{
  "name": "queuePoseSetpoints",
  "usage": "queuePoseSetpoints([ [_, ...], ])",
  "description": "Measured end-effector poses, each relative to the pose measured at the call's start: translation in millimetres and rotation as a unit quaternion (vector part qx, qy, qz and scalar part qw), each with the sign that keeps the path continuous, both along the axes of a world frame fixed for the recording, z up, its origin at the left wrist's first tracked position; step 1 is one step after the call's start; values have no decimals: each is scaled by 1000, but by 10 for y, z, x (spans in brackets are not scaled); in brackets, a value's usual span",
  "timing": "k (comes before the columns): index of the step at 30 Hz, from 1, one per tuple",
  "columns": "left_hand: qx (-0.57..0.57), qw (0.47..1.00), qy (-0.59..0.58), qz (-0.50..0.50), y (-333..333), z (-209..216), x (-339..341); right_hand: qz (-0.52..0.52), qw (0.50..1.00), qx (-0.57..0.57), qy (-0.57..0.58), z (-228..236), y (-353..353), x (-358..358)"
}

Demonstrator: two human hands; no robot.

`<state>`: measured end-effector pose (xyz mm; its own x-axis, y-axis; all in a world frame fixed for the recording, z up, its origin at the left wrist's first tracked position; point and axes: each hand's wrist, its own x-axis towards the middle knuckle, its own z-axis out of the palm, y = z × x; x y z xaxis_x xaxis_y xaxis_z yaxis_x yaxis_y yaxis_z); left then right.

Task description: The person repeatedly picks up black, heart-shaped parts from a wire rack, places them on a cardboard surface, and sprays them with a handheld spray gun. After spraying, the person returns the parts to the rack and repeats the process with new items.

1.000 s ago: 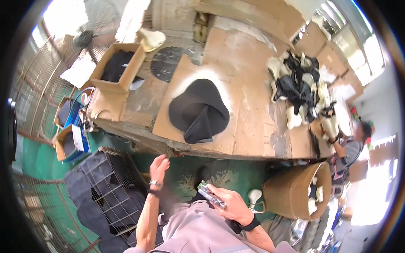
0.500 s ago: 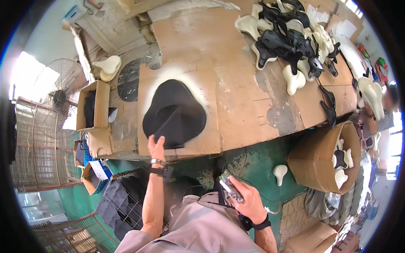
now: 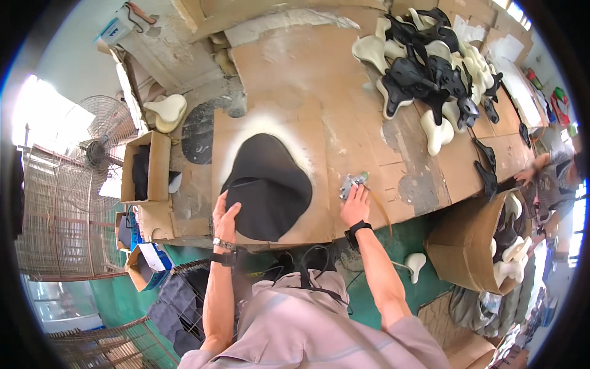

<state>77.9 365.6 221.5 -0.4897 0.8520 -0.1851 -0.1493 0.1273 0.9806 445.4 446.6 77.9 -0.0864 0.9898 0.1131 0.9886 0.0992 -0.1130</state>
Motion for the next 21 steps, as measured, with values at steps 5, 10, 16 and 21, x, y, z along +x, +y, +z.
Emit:
queuePoseSetpoints([
  [5, -1, 999, -4, -51, -149, 336, -160, 124, 977, -134, 114, 714, 132, -825],
  [10, -4, 993, -32, -115, -139, 567, -242, 226, 944, -109, 214, 606, 177, -1727],
  [16, 3, 990, -96, -105, -199, 636, -568, 141, 886, -137, 421, 239, 211, -1923],
  [21, -7, 991, -104, -81, -56, 294, -996, -46, 746, -344, 568, 239, 106, -1594],
])
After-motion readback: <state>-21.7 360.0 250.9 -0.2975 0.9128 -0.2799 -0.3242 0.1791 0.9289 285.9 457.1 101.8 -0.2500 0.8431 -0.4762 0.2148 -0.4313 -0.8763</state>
